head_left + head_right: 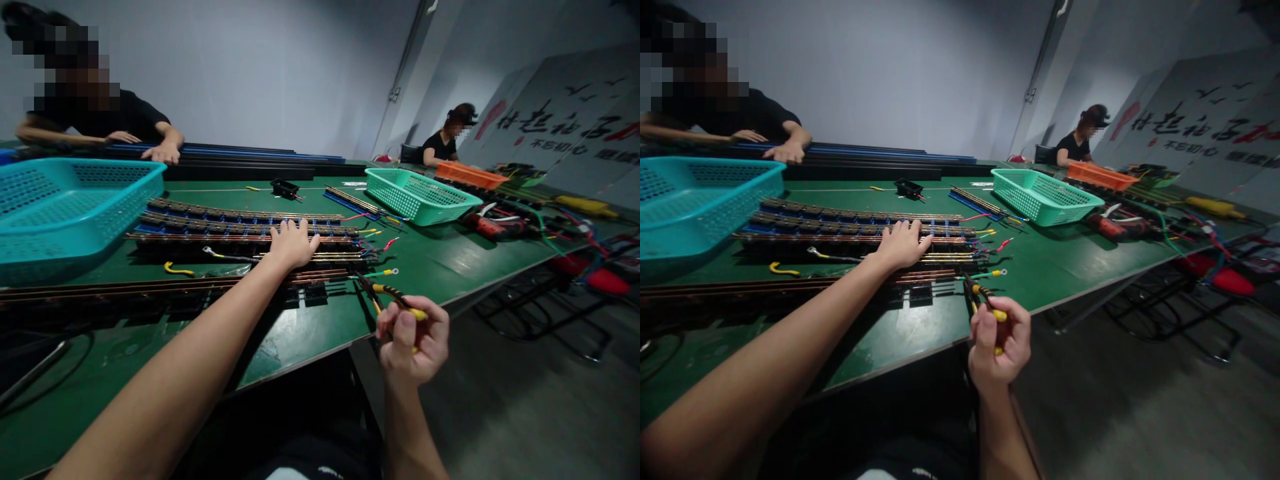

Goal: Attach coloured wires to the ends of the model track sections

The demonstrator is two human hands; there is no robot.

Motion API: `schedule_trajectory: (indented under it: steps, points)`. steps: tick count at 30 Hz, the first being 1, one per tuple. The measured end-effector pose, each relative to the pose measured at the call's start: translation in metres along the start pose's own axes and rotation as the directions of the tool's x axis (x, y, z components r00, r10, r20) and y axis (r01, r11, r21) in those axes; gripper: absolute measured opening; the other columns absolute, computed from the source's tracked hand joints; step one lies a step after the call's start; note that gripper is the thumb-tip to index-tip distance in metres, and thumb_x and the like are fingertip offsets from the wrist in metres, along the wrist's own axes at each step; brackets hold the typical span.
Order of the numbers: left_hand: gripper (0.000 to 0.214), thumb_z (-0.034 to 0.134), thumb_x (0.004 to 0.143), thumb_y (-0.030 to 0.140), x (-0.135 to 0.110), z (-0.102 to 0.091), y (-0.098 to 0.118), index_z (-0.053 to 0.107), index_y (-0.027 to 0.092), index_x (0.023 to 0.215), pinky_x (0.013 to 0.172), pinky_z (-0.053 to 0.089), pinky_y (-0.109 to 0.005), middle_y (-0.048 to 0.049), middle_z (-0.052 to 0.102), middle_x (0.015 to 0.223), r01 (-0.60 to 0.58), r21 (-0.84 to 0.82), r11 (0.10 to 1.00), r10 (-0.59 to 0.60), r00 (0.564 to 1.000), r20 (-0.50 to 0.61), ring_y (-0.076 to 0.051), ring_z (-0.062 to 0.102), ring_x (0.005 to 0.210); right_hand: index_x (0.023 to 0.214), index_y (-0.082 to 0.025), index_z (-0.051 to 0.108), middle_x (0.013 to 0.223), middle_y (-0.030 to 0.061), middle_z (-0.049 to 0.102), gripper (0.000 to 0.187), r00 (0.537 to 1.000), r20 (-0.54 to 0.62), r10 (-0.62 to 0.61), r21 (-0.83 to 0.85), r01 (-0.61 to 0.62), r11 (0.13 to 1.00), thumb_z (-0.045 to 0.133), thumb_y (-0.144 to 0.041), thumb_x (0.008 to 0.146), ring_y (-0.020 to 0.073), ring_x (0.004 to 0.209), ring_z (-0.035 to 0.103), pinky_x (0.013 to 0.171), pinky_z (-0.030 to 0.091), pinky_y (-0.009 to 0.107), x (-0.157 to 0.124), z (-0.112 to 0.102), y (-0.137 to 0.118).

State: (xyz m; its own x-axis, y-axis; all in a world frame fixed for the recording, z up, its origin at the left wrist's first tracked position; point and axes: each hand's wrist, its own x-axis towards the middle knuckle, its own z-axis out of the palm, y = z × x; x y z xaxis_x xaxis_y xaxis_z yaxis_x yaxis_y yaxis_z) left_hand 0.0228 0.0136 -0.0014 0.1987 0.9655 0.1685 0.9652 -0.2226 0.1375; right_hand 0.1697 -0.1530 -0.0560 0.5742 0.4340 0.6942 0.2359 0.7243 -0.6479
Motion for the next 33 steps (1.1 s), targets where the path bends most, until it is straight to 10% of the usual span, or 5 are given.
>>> schedule_trajectory:
  steps: [3,8,22,27,33]
  points:
    - [0.061,0.03,0.101,0.054,-0.001,-0.001,0.0,0.045,0.014,0.144,0.111,0.035,-0.058,-0.0231,0.049,0.149,-0.002,0.001,1.0,0.002,1.0,-0.001,-0.039,0.042,0.141,0.097,-0.022,0.067,0.076,-0.0019,0.069,0.012,0.975,0.175,-0.134,-0.171,0.165,0.971,0.068,-0.02,0.085,0.008,0.049,0.059,0.043,0.046,0.02,0.0,-0.007,0.001]
    - [0.06,0.03,0.101,0.053,-0.002,-0.003,0.001,0.047,0.013,0.142,0.111,0.035,-0.057,-0.0235,0.05,0.148,0.0,-0.001,1.0,0.0,1.0,0.001,-0.039,0.042,0.14,0.1,-0.025,0.067,0.062,-0.0053,0.069,0.022,0.785,0.559,-0.269,-0.208,0.446,0.87,0.072,-0.017,0.08,0.0115,0.047,0.062,0.051,0.052,0.024,0.007,-0.013,-0.008]
    - [0.06,0.03,0.101,0.053,-0.002,-0.003,0.001,0.046,0.014,0.143,0.111,0.035,-0.058,-0.023,0.05,0.149,-0.001,-0.003,1.0,0.001,1.0,-0.002,-0.039,0.041,0.141,0.089,-0.025,0.07,0.052,-0.0085,0.059,0.011,0.818,0.537,-0.205,-0.228,0.376,0.898,0.073,-0.021,0.079,0.0093,0.042,0.056,0.052,0.049,0.024,0.014,-0.019,-0.013]
    - [0.06,0.03,0.101,0.054,-0.001,-0.001,0.0,0.047,0.015,0.142,0.111,0.035,-0.057,-0.0223,0.05,0.149,0.0,0.0,1.0,0.0,1.0,-0.004,-0.039,0.041,0.141,0.089,-0.022,0.067,0.064,-0.0042,0.063,0.004,0.981,0.195,-0.009,-0.145,0.037,0.989,0.067,-0.024,0.086,0.0055,0.04,0.047,0.039,0.036,0.019,0.005,-0.018,-0.002]
    - [0.06,0.03,0.101,0.054,0.0,-0.001,0.0,0.046,0.015,0.143,0.111,0.035,-0.058,-0.0225,0.05,0.149,0.004,0.0,1.0,-0.004,1.0,0.002,-0.04,0.04,0.142,0.095,-0.021,0.059,0.05,-0.0105,0.046,0.007,0.994,0.024,0.104,0.097,-0.106,0.99,0.06,-0.029,0.093,0.0055,0.034,0.041,0.037,0.036,0.017,0.009,-0.007,0.0]
